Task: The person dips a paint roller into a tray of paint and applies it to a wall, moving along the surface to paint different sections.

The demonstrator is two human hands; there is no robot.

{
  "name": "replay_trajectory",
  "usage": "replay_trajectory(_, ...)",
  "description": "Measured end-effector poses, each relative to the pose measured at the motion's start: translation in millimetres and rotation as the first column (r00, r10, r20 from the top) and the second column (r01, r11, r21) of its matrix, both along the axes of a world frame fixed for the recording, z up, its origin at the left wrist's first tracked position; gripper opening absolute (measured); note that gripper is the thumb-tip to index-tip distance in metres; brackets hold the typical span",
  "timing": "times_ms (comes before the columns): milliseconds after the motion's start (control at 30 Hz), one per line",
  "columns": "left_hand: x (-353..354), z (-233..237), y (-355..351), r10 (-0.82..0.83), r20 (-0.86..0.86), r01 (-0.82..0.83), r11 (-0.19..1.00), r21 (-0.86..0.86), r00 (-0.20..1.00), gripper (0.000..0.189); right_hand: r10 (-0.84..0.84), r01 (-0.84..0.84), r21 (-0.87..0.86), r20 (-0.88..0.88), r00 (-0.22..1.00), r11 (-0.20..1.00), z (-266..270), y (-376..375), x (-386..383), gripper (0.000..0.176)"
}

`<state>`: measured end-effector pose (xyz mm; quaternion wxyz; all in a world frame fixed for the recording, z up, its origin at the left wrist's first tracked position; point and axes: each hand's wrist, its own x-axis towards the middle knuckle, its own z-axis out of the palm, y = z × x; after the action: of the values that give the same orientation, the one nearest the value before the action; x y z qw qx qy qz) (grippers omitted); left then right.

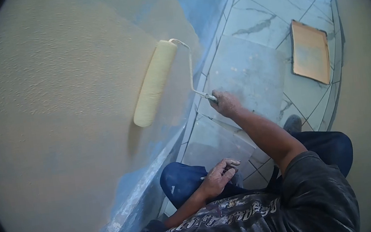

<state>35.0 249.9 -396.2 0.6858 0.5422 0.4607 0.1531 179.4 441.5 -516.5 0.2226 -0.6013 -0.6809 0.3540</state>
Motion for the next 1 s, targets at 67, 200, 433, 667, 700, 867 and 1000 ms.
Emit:
replay_trajectory(67, 0, -5, -3, 0.026, 0.037, -0.024, 0.998, -0.051, 0.999, 0.026, 0.017, -0.016, -0.05, 0.024, 1.0, 0.999, -28, -7, 5, 0.019)
replay_trajectory(200, -1, -20, -10, -0.013, -0.044, 0.01, 0.998, -0.068, 0.999, 0.025, 0.032, -0.019, -0.182, 0.069, 0.997, 0.983, -74, -16, 18, 0.022)
replay_trajectory(433, -1, -23, -13, 0.023, -0.051, -0.027, 0.997, -0.079, 0.998, 0.024, 0.054, -0.033, -0.197, 0.105, 0.993, 0.98, -125, -34, 29, 0.021)
replay_trajectory(667, 1, -21, -10, 0.033, 0.03, -0.031, 0.997, -0.077, 0.999, 0.023, 0.071, -0.015, -0.248, 0.221, 0.973, 0.969, -142, -49, 45, 0.023)
replay_trajectory(700, 1, -20, -9, 0.032, 0.035, -0.03, 0.997, -0.077, 0.999, 0.023, 0.081, -0.02, -0.252, 0.232, 0.969, 0.967, -145, -52, 48, 0.023)
replay_trajectory(867, 3, -20, -8, 0.046, 0.041, -0.043, 0.998, -0.052, 0.998, 0.024, 0.103, -0.03, -0.281, 0.248, 0.963, 0.959, -154, -51, 56, 0.023)
replay_trajectory(1000, 4, -21, -7, 0.044, 0.033, -0.043, 0.998, -0.037, 0.998, 0.025, 0.115, -0.042, -0.286, 0.245, 0.963, 0.957, -153, -51, 55, 0.022)
